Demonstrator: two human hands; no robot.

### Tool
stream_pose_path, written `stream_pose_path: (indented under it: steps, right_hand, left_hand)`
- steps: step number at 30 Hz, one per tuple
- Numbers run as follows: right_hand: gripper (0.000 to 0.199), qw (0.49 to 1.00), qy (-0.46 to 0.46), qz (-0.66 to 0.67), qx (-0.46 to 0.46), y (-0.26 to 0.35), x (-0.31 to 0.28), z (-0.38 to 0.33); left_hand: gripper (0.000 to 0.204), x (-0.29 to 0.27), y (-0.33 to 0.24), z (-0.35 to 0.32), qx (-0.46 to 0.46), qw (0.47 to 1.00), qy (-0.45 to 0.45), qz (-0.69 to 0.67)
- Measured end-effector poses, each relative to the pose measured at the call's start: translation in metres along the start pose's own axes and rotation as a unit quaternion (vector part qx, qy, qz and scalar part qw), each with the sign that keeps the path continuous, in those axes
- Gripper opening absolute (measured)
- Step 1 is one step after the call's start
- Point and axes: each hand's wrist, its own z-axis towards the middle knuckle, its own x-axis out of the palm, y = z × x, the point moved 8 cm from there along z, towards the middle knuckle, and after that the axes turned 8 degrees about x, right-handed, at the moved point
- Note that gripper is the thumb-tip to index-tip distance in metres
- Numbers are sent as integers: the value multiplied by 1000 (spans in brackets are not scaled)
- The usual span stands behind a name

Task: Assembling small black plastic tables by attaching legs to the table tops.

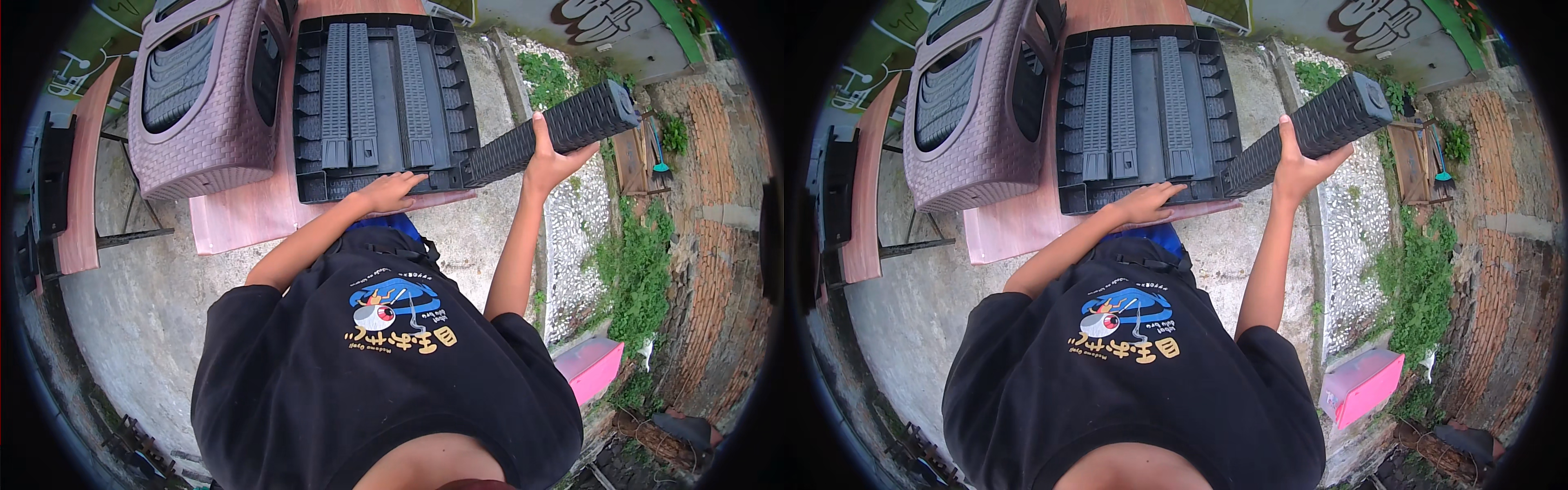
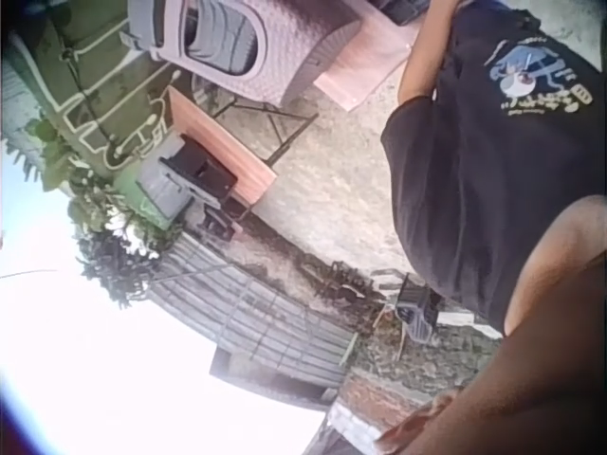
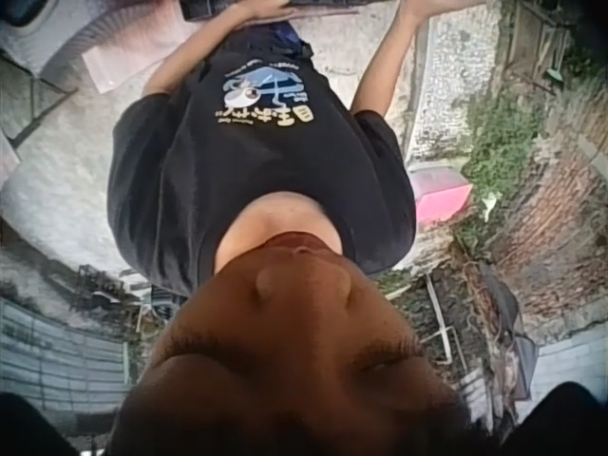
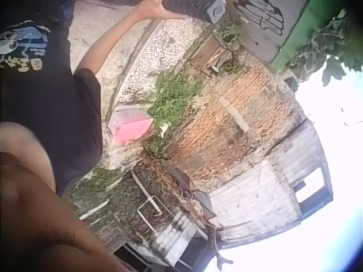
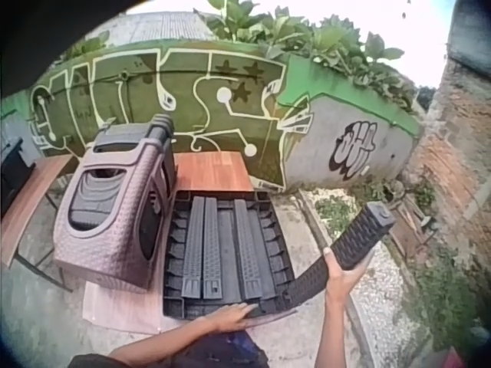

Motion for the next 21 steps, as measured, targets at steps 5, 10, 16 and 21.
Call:
stream_pose_path:
  steps: [5,10,16,21]
  right_hand:
    - [66,999,-13,45,0,-6,0,2]
    - [68,998,-24,54,-5,-7,-5,-2]
    - [66,999,-2,50,16,-16,5,-19]
    - [67,995,61,-79,-19,-4,16,-30]
  left_hand:
    - [68,-10,0,0,-23,999,-20,-33]
    - [64,-39,-14,20,1,994,-84,-68]
    - [85,-157,-155,94,173,935,-271,-149]
    - [106,-222,-208,122,206,880,-358,-235]
